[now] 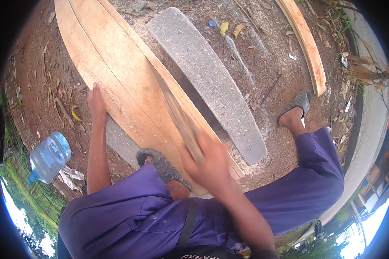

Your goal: The person uses a hand saw to cut a long wooden plank placed on two concrete blocks. The person holds the plank with one hand and saws along a marked line with the other hand, producing sawdust as the cut progresses.

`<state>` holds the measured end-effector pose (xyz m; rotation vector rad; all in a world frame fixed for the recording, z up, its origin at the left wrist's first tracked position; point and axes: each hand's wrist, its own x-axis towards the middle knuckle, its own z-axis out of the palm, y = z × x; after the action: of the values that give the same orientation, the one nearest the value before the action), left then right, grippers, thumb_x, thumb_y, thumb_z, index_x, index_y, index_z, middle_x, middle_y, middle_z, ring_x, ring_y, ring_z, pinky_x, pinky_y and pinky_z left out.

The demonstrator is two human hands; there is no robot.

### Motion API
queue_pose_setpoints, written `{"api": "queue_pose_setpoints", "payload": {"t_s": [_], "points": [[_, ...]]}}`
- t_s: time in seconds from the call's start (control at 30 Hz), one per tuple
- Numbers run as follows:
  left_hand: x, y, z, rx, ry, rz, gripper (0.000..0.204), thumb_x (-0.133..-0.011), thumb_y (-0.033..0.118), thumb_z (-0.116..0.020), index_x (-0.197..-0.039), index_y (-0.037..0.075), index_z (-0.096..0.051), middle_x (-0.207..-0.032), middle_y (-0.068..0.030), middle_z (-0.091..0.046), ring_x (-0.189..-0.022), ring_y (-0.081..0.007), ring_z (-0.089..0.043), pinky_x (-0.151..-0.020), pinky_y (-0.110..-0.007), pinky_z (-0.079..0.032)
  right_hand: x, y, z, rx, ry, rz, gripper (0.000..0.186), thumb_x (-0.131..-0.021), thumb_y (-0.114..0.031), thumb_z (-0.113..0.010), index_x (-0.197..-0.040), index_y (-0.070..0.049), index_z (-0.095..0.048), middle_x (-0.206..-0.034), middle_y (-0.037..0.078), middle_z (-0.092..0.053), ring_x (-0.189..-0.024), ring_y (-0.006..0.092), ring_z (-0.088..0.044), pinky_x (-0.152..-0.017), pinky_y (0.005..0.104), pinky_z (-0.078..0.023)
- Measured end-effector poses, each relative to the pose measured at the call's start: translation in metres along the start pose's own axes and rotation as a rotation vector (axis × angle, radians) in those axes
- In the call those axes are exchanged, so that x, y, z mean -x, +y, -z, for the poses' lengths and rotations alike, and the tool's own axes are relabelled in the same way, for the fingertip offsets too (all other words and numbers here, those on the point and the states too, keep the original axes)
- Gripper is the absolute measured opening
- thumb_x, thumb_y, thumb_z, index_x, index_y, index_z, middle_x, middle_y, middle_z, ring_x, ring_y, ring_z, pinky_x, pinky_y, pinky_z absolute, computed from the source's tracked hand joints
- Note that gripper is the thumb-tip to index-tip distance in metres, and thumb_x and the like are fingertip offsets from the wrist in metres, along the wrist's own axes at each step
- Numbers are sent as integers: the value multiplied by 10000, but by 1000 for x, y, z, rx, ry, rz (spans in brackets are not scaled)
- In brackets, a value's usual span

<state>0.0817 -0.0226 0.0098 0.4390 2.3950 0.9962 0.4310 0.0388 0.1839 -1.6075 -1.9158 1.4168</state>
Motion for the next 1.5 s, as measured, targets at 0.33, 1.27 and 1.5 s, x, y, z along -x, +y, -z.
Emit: {"api": "queue_pose_setpoints", "payload": {"t_s": [0.33, 1.27, 1.5], "points": [[11, 15, 2, 170, 20, 94, 422, -1092, 364, -449, -967, -26, -557, -919, -91, -562, -846, -179, -503, -807, -363, -428, 112, -21, 95, 90, -132, 36, 208, -718, -64, -777, -890, 7, -685, -727, 167, -676, -535, 277, -664, -507, 347, -524], [8, 14, 0, 106, 37, 96, 444, -1074, 395, -484, -823, 28, -480, -813, -46, -459, -762, -153, -403, -732, -358, -387, 69, -5, 60, 148, -125, -29, 167, -780, -56, -753, -922, -6, -681, -701, 143, -662, -575, 268, -684, -548, 345, -533], [3, -3, 9, 74, 32, 87, 447, -1074, 406, -480, -872, 8, -507, -831, -55, -467, -790, -162, -420, -762, -353, -400, 59, -4, 52, 76, -121, -74, 177, -786, -29, -745, -936, 10, -660, -629, 135, -621, -541, 301, -653, -529, 346, -509]]}}
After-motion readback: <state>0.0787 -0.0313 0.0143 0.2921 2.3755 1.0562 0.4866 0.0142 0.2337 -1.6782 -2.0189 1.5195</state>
